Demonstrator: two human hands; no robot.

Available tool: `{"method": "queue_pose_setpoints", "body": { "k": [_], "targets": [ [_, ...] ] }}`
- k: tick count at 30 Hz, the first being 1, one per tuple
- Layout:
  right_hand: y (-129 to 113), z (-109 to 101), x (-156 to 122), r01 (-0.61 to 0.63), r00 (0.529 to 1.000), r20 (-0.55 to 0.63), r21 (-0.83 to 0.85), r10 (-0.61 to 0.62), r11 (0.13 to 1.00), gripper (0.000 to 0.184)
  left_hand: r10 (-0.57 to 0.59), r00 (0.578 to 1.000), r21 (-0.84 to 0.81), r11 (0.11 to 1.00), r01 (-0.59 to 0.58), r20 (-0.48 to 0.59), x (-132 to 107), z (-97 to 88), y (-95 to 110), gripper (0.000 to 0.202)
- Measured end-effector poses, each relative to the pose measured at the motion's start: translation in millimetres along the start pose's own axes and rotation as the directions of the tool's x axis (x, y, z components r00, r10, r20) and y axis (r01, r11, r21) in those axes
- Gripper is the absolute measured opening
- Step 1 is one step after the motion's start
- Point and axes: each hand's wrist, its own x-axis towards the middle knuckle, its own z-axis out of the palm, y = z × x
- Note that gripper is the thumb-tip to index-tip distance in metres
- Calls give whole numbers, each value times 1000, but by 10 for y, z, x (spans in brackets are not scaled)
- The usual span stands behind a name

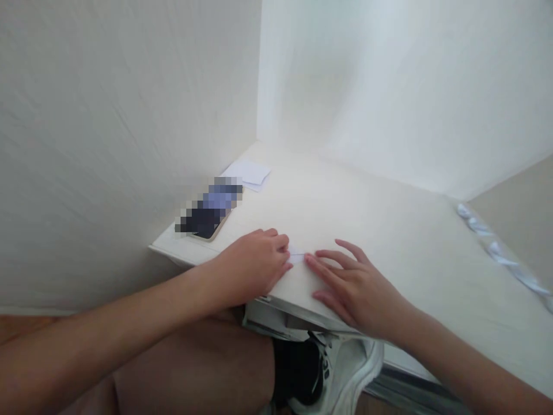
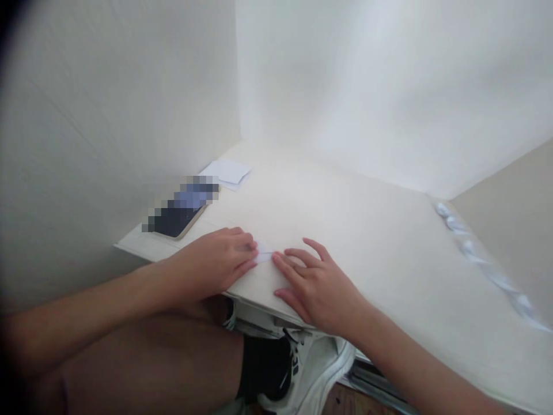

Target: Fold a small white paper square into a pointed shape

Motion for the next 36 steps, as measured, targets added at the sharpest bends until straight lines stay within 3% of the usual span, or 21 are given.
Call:
{"method": "queue_pose_setpoints", "body": {
  "k": [2,4,9,11,19,23,25,27,30,32,33,34,36],
  "targets": [
    [-28,32,-23,-47,998,-28,7,47,999,48,-81,996,-69,994,84,33,118,-70,-28,34],
    [-54,57,-45,-88,995,-50,9,89,996,46,-174,976,-156,969,194,134,256,-166,-67,27],
    [-114,95,-83,-234,963,-133,24,235,972,37,-200,935,-219,938,269,292,575,-396,-206,4],
    [-135,110,-88,-305,936,-170,50,309,951,35,-215,915,-252,917,310,341,656,-434,-253,4],
    [-192,128,-69,-453,855,-230,106,465,885,31,-300,857,-417,775,475,419,789,-303,-413,34],
    [-190,112,-62,-482,824,-251,157,507,862,26,-324,816,-511,653,559,478,763,-301,-460,23],
    [-189,101,-66,-500,797,-272,201,539,842,22,-336,820,-592,572,568,463,696,-339,-438,23],
    [-222,94,-71,-525,747,-315,261,585,810,19,-350,852,-711,474,519,389,587,-371,-363,30],
    [-404,105,-54,-558,597,-418,395,684,729,27,-413,894,-904,292,313,176,358,-340,-112,27],
    [-620,124,-12,-546,478,-462,509,747,665,38,-477,877,-974,170,151,52,173,-257,139,24],
    [-745,130,18,-522,450,-460,559,765,644,38,-498,867,-989,117,92,22,76,-206,279,27],
    [-872,131,50,-477,411,-458,629,788,614,38,-514,858,-996,70,48,5,-21,-156,422,30],
    [-1102,106,111,-237,310,-404,844,861,481,37,-540,841,-999,-20,-33,-17,-203,-76,689,38]
  ]
}}
